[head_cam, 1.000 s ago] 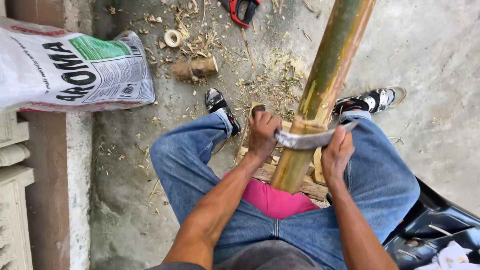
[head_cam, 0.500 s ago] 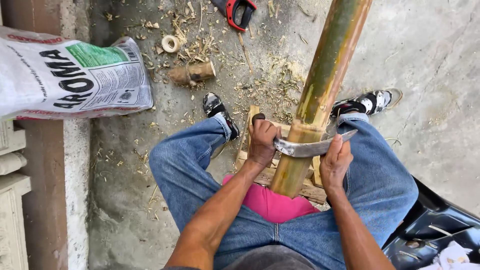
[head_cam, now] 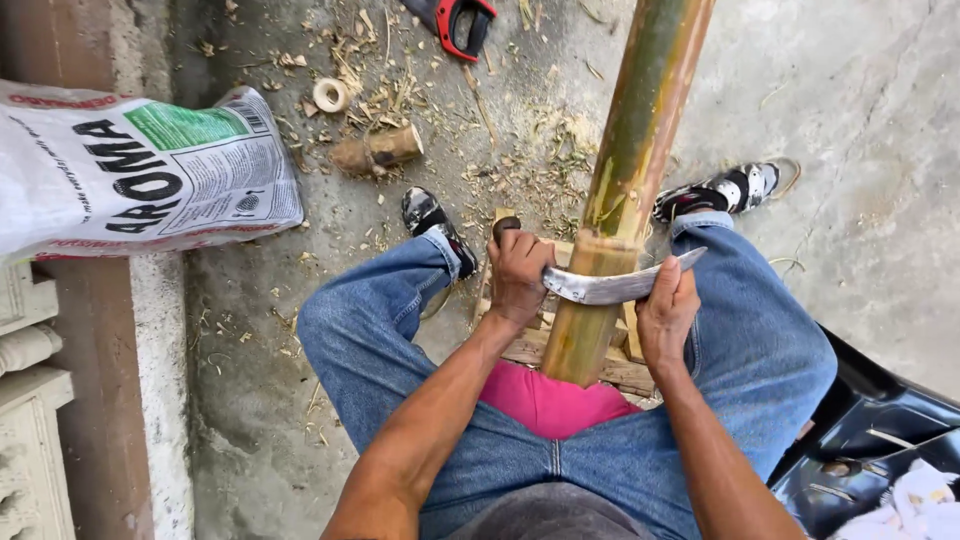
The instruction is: Scraping and carving a section of bamboo using a curved blade and a small knife.
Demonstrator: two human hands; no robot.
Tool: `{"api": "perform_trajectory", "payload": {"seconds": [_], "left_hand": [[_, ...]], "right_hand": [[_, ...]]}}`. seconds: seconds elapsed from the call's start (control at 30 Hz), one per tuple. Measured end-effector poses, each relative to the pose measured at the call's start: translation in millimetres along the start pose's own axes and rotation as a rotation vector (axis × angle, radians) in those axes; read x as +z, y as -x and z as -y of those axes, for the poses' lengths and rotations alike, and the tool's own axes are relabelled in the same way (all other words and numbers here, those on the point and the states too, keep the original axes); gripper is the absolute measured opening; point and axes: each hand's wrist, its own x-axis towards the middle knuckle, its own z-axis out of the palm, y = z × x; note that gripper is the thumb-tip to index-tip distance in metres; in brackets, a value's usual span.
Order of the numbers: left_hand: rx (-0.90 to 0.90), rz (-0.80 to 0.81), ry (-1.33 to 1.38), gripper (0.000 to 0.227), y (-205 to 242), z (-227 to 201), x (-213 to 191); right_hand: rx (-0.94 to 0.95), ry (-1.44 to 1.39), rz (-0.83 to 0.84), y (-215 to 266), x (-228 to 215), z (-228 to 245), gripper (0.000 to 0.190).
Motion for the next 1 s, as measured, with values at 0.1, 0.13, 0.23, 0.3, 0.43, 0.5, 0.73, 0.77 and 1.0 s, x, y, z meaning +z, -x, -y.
{"api": "perform_trajectory", "payload": {"seconds": [0.1,0.13,0.23,0.3,0.43,0.5,0.73,0.77,1.0], "left_hand": [[0.004,0.039,-0.005,0.014,-12.9,9.6,8.7],[0.009,0.044,-0.002,0.014,-23.4,6.9,2.9],[0.063,0.018,-0.076,0.01,-50.4,5.8,-2.1],[0.024,0.057,-0.098,0.012,-27.7,10.7,11.1],[0.081,-0.078,-0.074,0.015,-12.6,22.0,22.6],[0.048,0.001,-0.047,0.016,-18.8,16.6,18.4],[0.083,-0.087,-0.147,0.016,-124.6,19.2,34.7],[0.077,-0.05,-0.113,0.013,-115.6,12.1,21.7],[0.166,-0.021,-0.033,0.013,-34.7,-14.1,-29.4]], "right_hand": [[-0.122,0.058,-0.057,-27.0,13.4,5.8,0.04],[-0.119,0.058,-0.064,-27.1,12.4,1.4,0.04],[-0.207,0.123,-0.113,-37.7,14.8,13.4,0.041],[-0.046,0.062,-0.06,-25.5,11.7,39.5,0.041],[0.029,0.001,-0.011,-13.1,8.4,19.1,0.04],[-0.081,0.08,-0.036,-25.2,8.9,4.6,0.041],[-0.218,0.057,-0.036,-138.5,22.2,16.7,0.048],[-0.318,0.187,-0.015,-130.6,18.5,10.0,0.043],[0.055,-0.05,-0.058,-5.4,7.2,-31.6,0.041]]}}
